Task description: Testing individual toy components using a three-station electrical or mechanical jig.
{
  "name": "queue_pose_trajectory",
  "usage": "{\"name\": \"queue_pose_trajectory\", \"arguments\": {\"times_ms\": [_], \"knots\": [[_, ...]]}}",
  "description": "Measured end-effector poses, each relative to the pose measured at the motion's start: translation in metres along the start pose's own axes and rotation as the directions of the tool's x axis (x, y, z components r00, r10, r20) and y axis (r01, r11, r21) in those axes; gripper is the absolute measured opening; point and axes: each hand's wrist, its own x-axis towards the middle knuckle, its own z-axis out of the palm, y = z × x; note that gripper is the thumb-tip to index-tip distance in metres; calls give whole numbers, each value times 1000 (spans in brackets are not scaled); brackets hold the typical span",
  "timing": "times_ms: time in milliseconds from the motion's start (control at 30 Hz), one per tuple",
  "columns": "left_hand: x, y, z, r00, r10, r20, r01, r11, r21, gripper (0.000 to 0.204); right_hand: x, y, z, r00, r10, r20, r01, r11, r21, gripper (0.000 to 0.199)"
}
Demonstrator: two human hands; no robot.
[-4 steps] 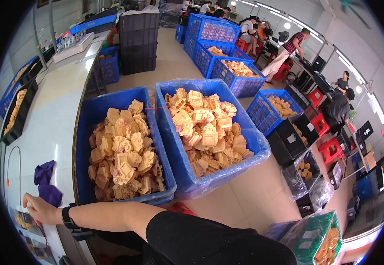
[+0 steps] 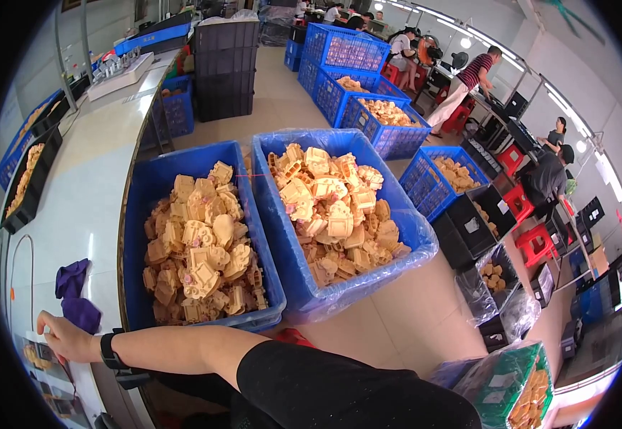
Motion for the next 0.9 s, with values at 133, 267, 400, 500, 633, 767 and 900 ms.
{"name": "queue_pose_trajectory", "arguments": {"times_ms": [133, 267, 400, 500, 633, 767, 900], "knots": [[1, -4, 4, 999, 20, -33, -20, 1000, 16, 34, 1, 2, -1, 1000, 6, -5, -6, 1000, 29, 10], [-1, -5, 3, 999, 22, -31, -21, 1000, 17, 34, -2, 0, 0, 1000, 16, -6, -16, 999, 31, 11], [-2, -6, 3, 998, 51, -33, -49, 998, 36, 33, -3, -2, 0, 1000, 16, -6, -16, 999, 33, 12], [-2, -10, 5, 995, 93, -47, -91, 995, 38, 33, -4, -2, 1, 1000, 13, -16, -12, 999, 30, 13], [-2, -14, 5, 993, 106, -57, -103, 993, 50, 33, -7, -6, 3, 999, 17, -27, -17, 1000, 18, 13], [-2, -9, 5, 990, 123, -73, -119, 991, 56, 33, -6, -1, 1, 998, -15, -57, 14, 1000, -15, 15], [-2, -2, 5, 990, 131, -56, -128, 990, 57, 32, -3, 4, -1, 981, -157, -115, 131, 969, -208, 24]]}}
